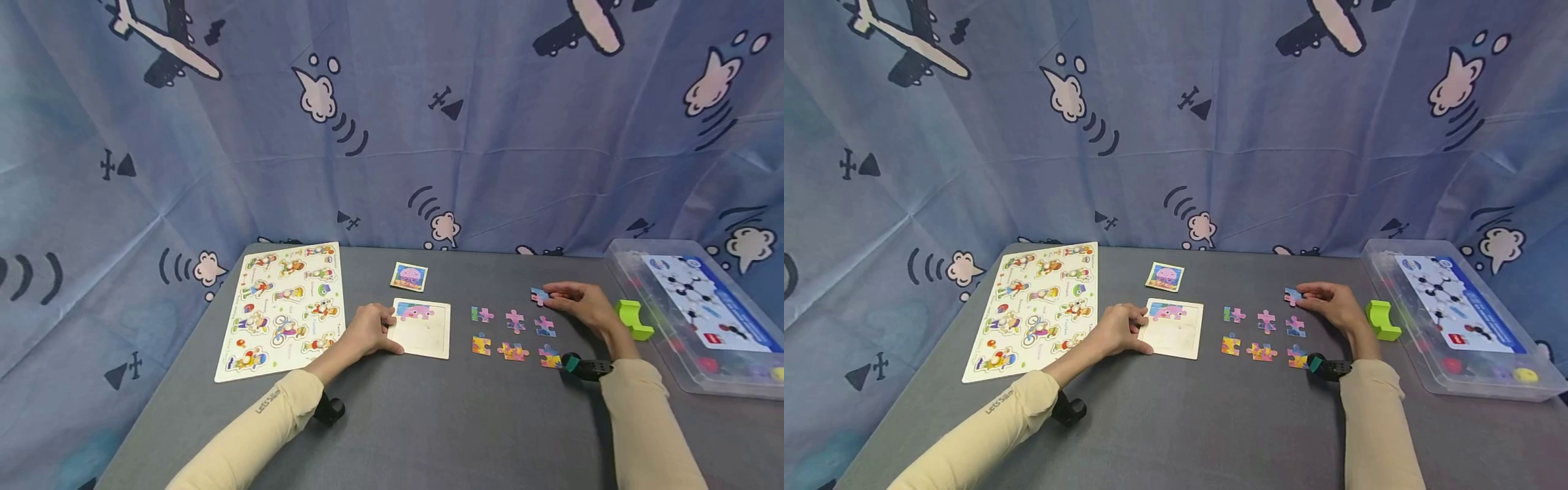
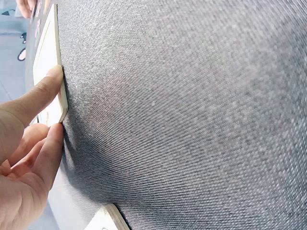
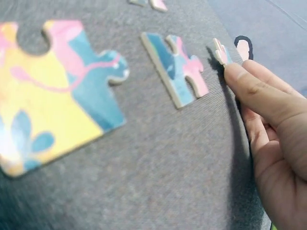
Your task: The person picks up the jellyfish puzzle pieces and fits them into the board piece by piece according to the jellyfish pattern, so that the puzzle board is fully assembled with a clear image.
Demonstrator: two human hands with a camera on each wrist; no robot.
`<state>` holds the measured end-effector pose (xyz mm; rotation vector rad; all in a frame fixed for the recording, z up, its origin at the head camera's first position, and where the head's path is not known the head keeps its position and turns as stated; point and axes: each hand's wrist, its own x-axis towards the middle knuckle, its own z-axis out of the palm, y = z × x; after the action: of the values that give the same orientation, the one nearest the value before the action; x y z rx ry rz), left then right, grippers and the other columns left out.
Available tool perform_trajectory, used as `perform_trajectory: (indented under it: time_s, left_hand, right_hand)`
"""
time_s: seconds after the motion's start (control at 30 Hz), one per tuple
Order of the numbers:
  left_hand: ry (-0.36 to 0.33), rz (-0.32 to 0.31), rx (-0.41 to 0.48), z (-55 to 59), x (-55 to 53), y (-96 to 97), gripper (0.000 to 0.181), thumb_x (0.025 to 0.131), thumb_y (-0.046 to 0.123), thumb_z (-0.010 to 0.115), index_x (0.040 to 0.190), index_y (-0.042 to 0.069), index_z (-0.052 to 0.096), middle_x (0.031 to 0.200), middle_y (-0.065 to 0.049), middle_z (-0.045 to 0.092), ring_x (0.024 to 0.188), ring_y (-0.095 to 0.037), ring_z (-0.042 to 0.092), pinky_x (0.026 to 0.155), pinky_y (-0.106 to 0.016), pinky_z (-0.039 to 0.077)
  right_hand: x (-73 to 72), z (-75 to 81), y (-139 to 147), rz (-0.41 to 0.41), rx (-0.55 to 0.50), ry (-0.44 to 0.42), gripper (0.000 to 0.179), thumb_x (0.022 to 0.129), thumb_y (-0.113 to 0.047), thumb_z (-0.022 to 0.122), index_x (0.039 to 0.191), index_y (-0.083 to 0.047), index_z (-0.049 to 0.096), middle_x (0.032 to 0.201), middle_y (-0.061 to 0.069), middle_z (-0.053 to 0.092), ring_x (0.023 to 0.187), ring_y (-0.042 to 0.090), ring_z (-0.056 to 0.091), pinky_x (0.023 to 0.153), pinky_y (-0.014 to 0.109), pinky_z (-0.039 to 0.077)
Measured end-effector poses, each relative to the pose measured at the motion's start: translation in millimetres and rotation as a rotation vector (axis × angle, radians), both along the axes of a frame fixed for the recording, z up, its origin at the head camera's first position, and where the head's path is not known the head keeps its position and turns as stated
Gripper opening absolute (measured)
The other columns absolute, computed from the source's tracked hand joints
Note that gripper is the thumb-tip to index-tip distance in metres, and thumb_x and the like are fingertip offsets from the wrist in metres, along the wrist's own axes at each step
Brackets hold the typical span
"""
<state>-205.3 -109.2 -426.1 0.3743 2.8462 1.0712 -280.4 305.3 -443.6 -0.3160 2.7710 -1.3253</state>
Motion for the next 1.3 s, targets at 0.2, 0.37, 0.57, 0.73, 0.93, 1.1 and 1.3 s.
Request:
perform_trajectory:
  time_s: [0.2,0.37,0.57,0.73,0.93,1.1,1.3]
  left_hand:
    - [0.007,-0.011,0.011,-0.2,0.5,-1.1,0.059,0.057,0.013,0.093,0.107,-0.007,0.069,0.121,-0.019,0.063,0.093,-0.025,0.061,0.074,-0.028,0.048]
    - [0.008,-0.007,0.009,0.7,0.5,-2.0,0.059,0.056,0.013,0.093,0.106,-0.007,0.069,0.120,-0.018,0.064,0.088,-0.023,0.061,0.072,-0.027,0.048]
    - [0.017,-0.013,0.019,0.0,-0.8,-1.2,0.059,0.056,0.013,0.093,0.106,-0.007,0.070,0.121,-0.018,0.064,0.080,-0.018,0.059,0.069,-0.024,0.048]
    - [0.019,-0.016,0.014,0.5,-0.3,-1.7,0.060,0.056,0.014,0.093,0.107,-0.007,0.069,0.121,-0.019,0.064,0.080,-0.018,0.058,0.069,-0.025,0.048]
    - [0.009,-0.010,0.025,1.7,0.9,-1.5,0.060,0.057,0.013,0.093,0.108,-0.006,0.069,0.121,-0.018,0.063,0.087,-0.024,0.062,0.073,-0.027,0.049]
    - [0.002,-0.012,0.017,2.2,0.9,-1.2,0.060,0.057,0.014,0.093,0.108,-0.007,0.068,0.122,-0.018,0.063,0.079,-0.018,0.057,0.069,-0.024,0.046]
    - [0.000,-0.007,0.023,1.2,1.2,-1.6,0.060,0.057,0.013,0.093,0.107,-0.007,0.069,0.122,-0.018,0.063,0.088,-0.023,0.060,0.073,-0.027,0.048]
  right_hand:
    - [-0.8,1.4,1.4,-0.006,-0.039,-0.045,0.046,0.091,-0.020,0.067,0.126,0.009,0.056,0.118,0.024,0.062,0.084,-0.010,0.054,0.073,0.009,0.044]
    - [-2.6,2.2,4.8,-0.009,-0.074,-0.038,0.045,0.090,-0.016,0.068,0.125,0.010,0.056,0.119,0.020,0.064,0.085,-0.014,0.054,0.073,0.011,0.046]
    - [3.8,5.5,5.1,-0.025,0.012,-0.083,0.057,0.091,-0.036,0.065,0.131,0.003,0.053,0.130,0.024,0.056,0.094,-0.009,0.047,0.087,0.031,0.042]
    - [7.2,4.8,0.6,-0.005,-0.106,-0.126,0.059,0.090,-0.033,0.067,0.133,0.003,0.051,0.119,-0.004,0.063,0.096,-0.010,0.050,0.082,0.019,0.043]
    - [11.3,5.2,-8.2,0.067,-0.357,-0.151,0.042,0.091,-0.015,0.067,0.128,0.001,0.055,0.105,-0.023,0.064,0.098,-0.006,0.057,0.079,0.015,0.048]
    - [16.8,12.1,-14.9,0.103,-0.447,-0.192,0.034,0.093,-0.010,0.064,0.125,-0.004,0.058,0.106,-0.019,0.065,0.098,-0.002,0.060,0.081,0.017,0.049]
    - [22.5,19.2,-26.6,0.119,-0.503,-0.221,0.033,0.092,-0.008,0.065,0.124,-0.005,0.060,0.108,-0.016,0.066,0.098,0.001,0.061,0.083,0.020,0.049]
